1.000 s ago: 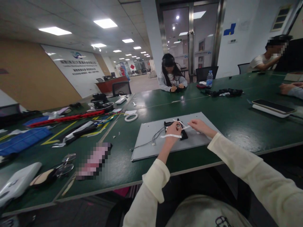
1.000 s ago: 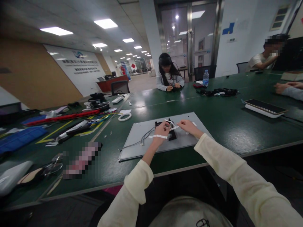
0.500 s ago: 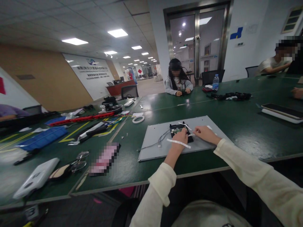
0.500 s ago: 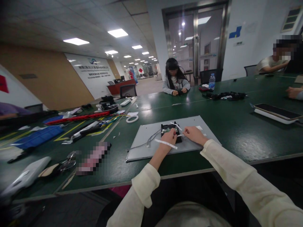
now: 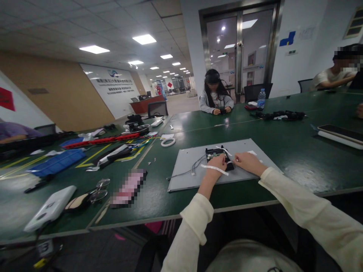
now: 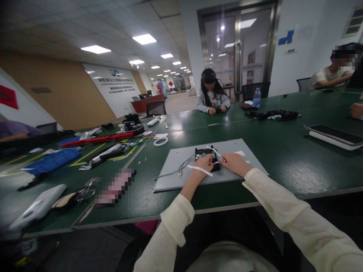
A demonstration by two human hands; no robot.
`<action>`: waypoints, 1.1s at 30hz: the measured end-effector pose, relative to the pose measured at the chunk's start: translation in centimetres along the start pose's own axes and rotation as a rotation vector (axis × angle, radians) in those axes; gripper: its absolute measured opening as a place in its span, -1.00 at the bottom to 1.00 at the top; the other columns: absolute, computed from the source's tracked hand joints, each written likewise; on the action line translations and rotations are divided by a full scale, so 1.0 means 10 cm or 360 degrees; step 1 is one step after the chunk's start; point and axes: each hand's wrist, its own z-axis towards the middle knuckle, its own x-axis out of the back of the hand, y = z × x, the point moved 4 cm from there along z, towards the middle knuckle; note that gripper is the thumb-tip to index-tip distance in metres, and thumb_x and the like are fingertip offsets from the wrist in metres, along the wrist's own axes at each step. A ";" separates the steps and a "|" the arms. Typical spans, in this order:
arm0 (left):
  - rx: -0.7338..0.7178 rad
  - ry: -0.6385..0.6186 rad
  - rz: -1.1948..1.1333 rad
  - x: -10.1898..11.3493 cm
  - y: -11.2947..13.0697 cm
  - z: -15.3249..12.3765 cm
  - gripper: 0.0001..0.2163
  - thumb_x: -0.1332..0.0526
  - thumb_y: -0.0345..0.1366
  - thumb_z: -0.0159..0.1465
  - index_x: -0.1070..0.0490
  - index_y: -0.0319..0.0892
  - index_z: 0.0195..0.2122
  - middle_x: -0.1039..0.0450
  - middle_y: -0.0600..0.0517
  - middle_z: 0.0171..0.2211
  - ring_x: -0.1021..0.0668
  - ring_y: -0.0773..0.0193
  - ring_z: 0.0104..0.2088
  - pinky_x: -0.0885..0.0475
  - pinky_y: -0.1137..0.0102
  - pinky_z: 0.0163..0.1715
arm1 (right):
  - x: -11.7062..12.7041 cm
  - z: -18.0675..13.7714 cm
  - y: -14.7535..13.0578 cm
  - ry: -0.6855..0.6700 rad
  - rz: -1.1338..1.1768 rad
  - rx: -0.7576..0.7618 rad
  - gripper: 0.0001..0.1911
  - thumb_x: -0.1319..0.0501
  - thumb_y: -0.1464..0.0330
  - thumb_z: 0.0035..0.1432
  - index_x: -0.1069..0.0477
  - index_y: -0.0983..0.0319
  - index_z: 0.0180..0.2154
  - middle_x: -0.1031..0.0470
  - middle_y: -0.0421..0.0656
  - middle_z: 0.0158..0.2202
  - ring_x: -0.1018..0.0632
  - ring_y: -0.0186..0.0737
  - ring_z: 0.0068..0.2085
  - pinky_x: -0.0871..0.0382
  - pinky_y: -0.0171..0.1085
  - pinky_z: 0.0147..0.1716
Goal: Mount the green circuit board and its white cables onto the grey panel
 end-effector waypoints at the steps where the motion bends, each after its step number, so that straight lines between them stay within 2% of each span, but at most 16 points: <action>1: -0.0012 -0.0004 -0.0001 0.01 0.00 0.00 -0.86 -0.13 -0.30 0.26 -0.42 -0.11 -0.18 -0.54 -0.03 -0.28 -0.58 0.16 -0.22 -0.41 0.37 -0.25 | 0.01 0.00 0.01 -0.0005 -0.0026 -0.0008 -0.70 -0.10 0.14 0.29 -0.44 0.20 -0.29 -0.55 -0.09 -0.35 -0.55 -0.15 -0.28 -0.12 -0.31 -0.38; 6: -0.0013 -0.0042 0.0079 0.07 -0.05 -0.04 -0.86 -0.16 -0.28 0.24 -0.45 -0.12 -0.21 -0.54 -0.03 -0.27 -0.57 0.14 -0.19 -0.42 0.36 -0.22 | 0.04 -0.03 0.06 -0.0030 -0.0145 -0.0074 -0.70 -0.12 0.12 0.27 -0.42 0.22 -0.28 -0.55 -0.11 -0.36 -0.56 -0.15 -0.28 -0.13 -0.31 -0.36; 11: -0.0039 -0.0026 0.0145 0.12 -0.09 -0.08 -0.84 -0.13 -0.36 0.23 -0.46 -0.14 -0.20 -0.54 -0.05 -0.26 -0.57 0.14 -0.19 -0.42 0.37 -0.23 | 0.09 -0.05 0.06 0.0053 -0.0211 -0.0096 -0.76 -0.15 0.19 0.25 -0.38 0.22 -0.18 -0.55 -0.10 -0.34 -0.56 -0.13 -0.30 -0.11 -0.30 -0.39; 16: -0.0085 -0.0055 0.0180 0.15 -0.10 -0.09 -0.81 -0.11 -0.42 0.21 -0.47 -0.16 -0.19 -0.55 -0.09 -0.24 -0.58 0.11 -0.17 -0.43 0.35 -0.21 | 0.12 -0.07 0.02 0.0104 -0.0181 -0.0026 -0.82 -0.14 0.30 0.25 -0.36 0.21 -0.13 -0.54 -0.14 -0.38 -0.54 -0.18 -0.35 -0.10 -0.31 -0.40; 20: -0.0088 -0.0041 0.0203 0.17 -0.09 -0.10 -0.78 -0.10 -0.43 0.22 -0.47 -0.19 -0.17 -0.55 -0.12 -0.22 -0.58 0.09 -0.16 -0.45 0.33 -0.21 | 0.17 -0.10 -0.04 0.0205 -0.0019 0.0106 -0.82 -0.10 0.31 0.28 -0.36 0.21 -0.12 -0.51 -0.20 -0.42 -0.51 -0.25 -0.41 -0.12 -0.32 -0.42; 23: -0.0101 -0.0020 0.0199 0.16 -0.08 -0.11 -0.77 -0.10 -0.43 0.23 -0.46 -0.20 -0.13 -0.55 -0.14 -0.20 -0.58 0.09 -0.14 -0.45 0.33 -0.19 | 0.21 -0.15 -0.14 0.0296 0.0117 0.0361 -0.77 -0.10 0.29 0.28 -0.37 0.23 -0.07 -0.48 -0.21 -0.42 -0.48 -0.27 -0.41 -0.18 -0.32 -0.39; 25: -0.0106 -0.0015 0.0194 0.15 -0.08 -0.11 -0.76 -0.10 -0.43 0.24 -0.46 -0.19 -0.11 -0.55 -0.13 -0.20 -0.58 0.10 -0.13 -0.45 0.34 -0.18 | 0.23 -0.20 -0.24 0.0377 0.0149 0.0601 -0.70 -0.12 0.29 0.27 -0.35 0.25 0.00 -0.50 -0.16 -0.34 -0.49 -0.25 -0.36 -0.24 -0.32 -0.36; 29: -0.0134 -0.0014 0.0155 0.14 -0.09 -0.09 -0.79 -0.11 -0.34 0.29 -0.46 -0.17 -0.09 -0.55 -0.11 -0.19 -0.58 0.13 -0.14 -0.44 0.34 -0.14 | 0.27 -0.31 -0.50 0.0542 0.0066 0.1155 -0.56 -0.16 0.27 0.25 -0.31 0.27 0.12 -0.47 0.01 -0.09 -0.48 -0.16 -0.16 -0.35 -0.25 -0.25; 31: -0.0148 -0.0062 0.0136 0.13 -0.10 -0.07 -0.79 -0.13 -0.26 0.30 -0.46 -0.18 -0.12 -0.56 -0.12 -0.21 -0.59 0.11 -0.16 -0.44 0.34 -0.17 | 0.27 -0.36 -0.62 0.0589 -0.0008 0.1407 -0.56 -0.15 0.28 0.27 -0.30 0.26 0.15 -0.45 0.03 -0.05 -0.47 -0.14 -0.11 -0.37 -0.21 -0.18; 33: -0.0138 -0.0099 0.0147 0.12 -0.10 -0.06 -0.79 -0.14 -0.25 0.30 -0.47 -0.19 -0.13 -0.56 -0.14 -0.24 -0.59 0.09 -0.18 -0.44 0.33 -0.19 | 0.27 -0.39 -0.70 0.0648 -0.0063 0.1530 -0.58 -0.14 0.34 0.29 -0.30 0.26 0.16 -0.45 0.03 -0.06 -0.47 -0.16 -0.11 -0.38 -0.20 -0.17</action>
